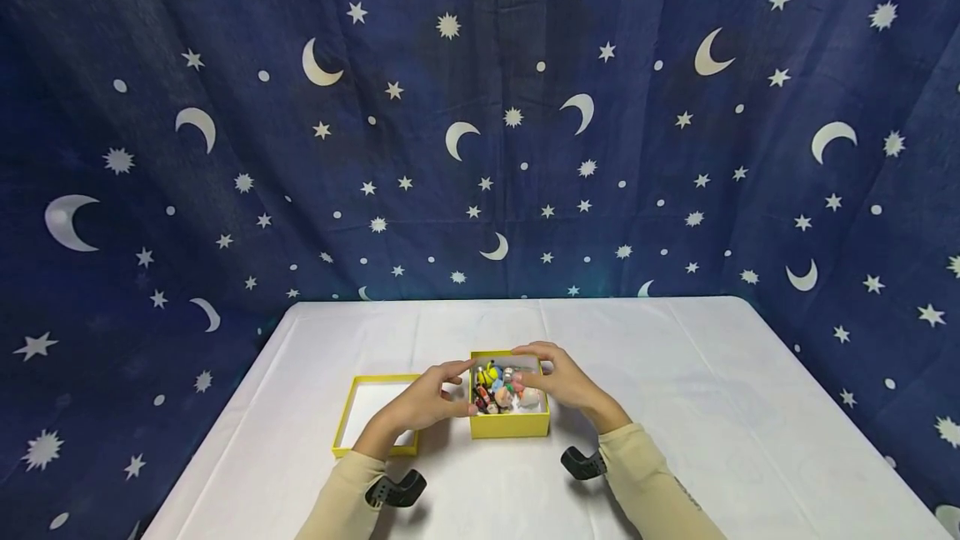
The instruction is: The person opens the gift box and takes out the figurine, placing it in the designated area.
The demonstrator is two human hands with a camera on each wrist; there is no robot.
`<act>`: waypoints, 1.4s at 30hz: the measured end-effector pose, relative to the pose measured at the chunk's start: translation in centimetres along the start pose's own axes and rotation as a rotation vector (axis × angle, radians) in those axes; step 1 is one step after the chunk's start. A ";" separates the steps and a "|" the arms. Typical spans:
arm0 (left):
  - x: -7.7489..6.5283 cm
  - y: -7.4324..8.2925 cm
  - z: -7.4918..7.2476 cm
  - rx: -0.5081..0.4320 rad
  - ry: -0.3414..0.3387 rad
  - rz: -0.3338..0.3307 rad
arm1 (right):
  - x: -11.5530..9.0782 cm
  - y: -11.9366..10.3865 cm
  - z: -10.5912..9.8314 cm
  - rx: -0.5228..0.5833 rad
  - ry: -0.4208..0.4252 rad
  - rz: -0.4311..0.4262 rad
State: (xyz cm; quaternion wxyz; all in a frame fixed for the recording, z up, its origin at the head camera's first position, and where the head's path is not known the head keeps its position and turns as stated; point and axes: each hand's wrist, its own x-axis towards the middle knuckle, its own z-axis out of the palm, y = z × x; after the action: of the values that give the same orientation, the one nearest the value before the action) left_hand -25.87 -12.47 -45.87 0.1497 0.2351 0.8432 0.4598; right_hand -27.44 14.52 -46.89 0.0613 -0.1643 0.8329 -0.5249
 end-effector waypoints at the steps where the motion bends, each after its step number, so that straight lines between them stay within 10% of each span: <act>1: 0.0 0.0 0.0 -0.003 -0.001 0.003 | 0.0 0.1 0.0 0.002 -0.006 0.002; 23: 0.5 -0.2 0.3 -0.041 0.019 -0.003 | 0.1 0.3 1.4 -0.155 -0.022 -0.120; 42: 0.4 -0.4 0.5 -0.034 0.015 0.009 | -0.1 0.0 2.9 -0.189 0.056 0.054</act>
State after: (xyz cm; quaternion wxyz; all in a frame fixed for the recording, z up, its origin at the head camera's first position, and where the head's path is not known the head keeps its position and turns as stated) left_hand -26.12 -12.09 -46.50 0.1453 0.2328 0.8353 0.4764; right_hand -26.57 12.06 -48.16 0.0364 -0.1321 0.8842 -0.4465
